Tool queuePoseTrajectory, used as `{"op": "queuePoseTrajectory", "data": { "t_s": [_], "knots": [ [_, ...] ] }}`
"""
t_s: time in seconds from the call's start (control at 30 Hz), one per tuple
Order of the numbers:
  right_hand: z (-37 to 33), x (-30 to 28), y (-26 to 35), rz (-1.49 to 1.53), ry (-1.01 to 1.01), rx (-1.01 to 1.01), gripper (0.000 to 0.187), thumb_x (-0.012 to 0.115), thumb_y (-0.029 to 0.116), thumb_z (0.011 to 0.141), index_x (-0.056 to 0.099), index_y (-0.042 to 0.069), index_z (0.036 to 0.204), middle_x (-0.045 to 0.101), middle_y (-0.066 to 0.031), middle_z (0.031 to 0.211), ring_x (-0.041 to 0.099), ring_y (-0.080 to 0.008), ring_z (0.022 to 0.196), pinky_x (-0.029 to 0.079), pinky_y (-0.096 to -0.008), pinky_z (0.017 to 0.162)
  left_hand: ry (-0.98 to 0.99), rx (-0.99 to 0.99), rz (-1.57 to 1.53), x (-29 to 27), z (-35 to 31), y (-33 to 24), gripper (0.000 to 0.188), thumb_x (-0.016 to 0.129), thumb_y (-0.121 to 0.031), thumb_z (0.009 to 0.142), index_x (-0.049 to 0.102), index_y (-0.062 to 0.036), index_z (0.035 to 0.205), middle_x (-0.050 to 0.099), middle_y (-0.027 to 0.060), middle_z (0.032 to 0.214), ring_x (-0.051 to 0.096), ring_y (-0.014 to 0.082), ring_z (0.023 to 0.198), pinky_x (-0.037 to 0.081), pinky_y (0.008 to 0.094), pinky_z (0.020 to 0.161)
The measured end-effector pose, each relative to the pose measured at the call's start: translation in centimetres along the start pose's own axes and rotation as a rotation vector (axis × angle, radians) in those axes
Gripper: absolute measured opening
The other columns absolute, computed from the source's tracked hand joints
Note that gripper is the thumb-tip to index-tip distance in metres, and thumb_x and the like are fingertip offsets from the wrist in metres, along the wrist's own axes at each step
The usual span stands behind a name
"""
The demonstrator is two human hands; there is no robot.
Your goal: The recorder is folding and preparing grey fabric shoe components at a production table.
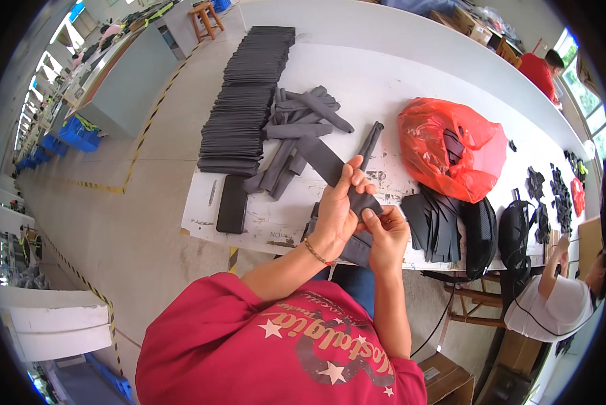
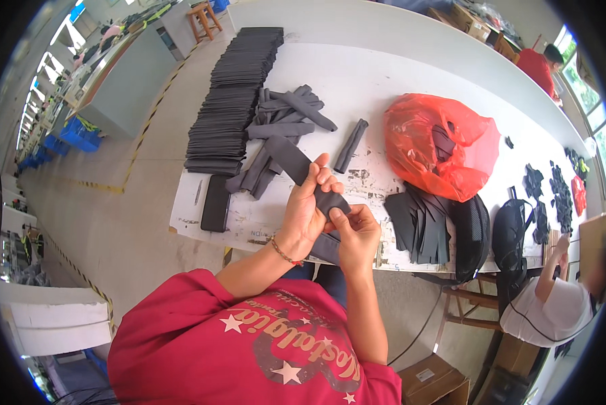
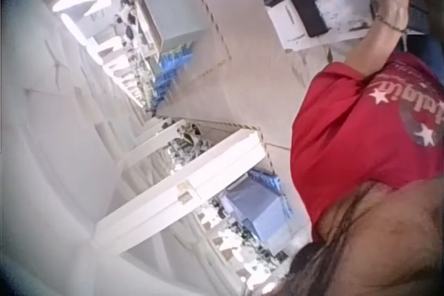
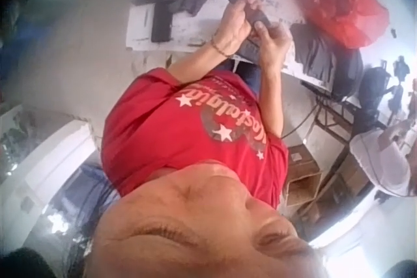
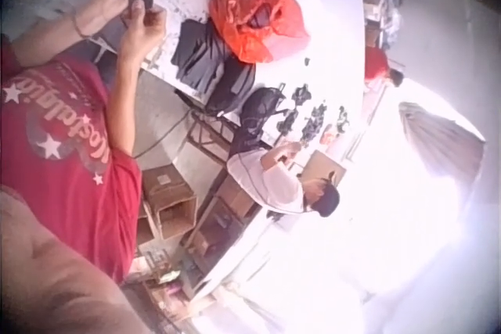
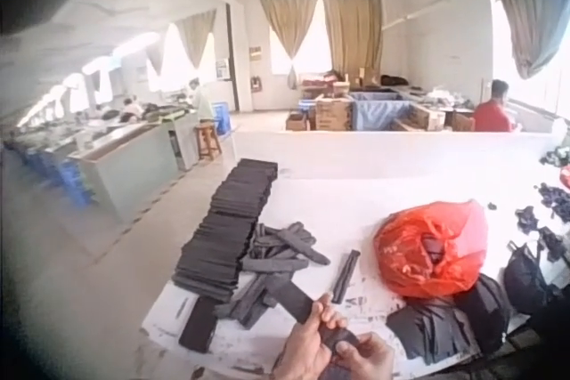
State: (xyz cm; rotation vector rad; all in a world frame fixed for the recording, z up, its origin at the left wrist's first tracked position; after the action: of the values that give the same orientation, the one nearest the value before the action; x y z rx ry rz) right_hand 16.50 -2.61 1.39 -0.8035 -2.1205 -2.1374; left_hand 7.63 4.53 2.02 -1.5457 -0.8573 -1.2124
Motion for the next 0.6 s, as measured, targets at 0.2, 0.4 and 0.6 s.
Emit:
{"op": "queuePoseTrajectory", "data": {
  "t_s": [0.2, 0.4, 0.6],
  "knots": [
    [0.3, 0.3, 0.1, -0.09, 0.03, 0.032, 0.013, 0.067, 0.001, 0.087, 0.055, 0.001, 0.084, 0.062, -0.0047, 0.069, 0.058, -0.0119, 0.056, 0.049, -0.0236, 0.059, -0.009, -0.02, -0.06, -1.1, 0.9, -0.6, 0.034, 0.052, -0.025, 0.1, 0.054, 0.0019, 0.119, 0.043, -0.0015, 0.076, 0.041, 0.0119, 0.07, 0.045, 0.0306, 0.075],
    [-0.6, -0.4, 1.5, -0.144, 0.02, -0.007, 0.015, 0.067, 0.009, 0.09, 0.059, -0.003, 0.097, 0.061, -0.004, 0.076, 0.059, -0.0107, 0.066, 0.047, -0.0238, 0.062, 0.037, -0.056, -0.005, -0.8, 0.7, -0.4, 0.035, 0.052, -0.026, 0.099, 0.054, 0.0009, 0.12, 0.045, -0.0009, 0.076, 0.044, 0.0122, 0.071, 0.047, 0.0329, 0.077],
    [1.0, -1.1, 0.6, -0.19, -0.015, 0.006, 0.018, 0.061, 0.016, 0.095, 0.063, -0.002, 0.092, 0.06, -0.0001, 0.077, 0.054, -0.0079, 0.07, 0.046, -0.0238, 0.064, 0.027, -0.008, 0.129, -0.9, 0.8, -1.0, 0.036, 0.054, -0.028, 0.099, 0.058, 0.0021, 0.117, 0.052, 0.0018, 0.08, 0.052, 0.0154, 0.076, 0.049, 0.0358, 0.08]
  ]
}}
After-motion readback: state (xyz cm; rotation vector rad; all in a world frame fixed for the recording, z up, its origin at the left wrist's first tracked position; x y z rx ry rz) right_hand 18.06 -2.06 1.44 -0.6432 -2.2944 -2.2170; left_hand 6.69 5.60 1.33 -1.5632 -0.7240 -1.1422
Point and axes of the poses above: each hand's wrist, its own z-axis towards the middle knuckle, its own x-axis out of the palm, y = z × x, the point moved 6 cm from there along z, towards the middle knuckle
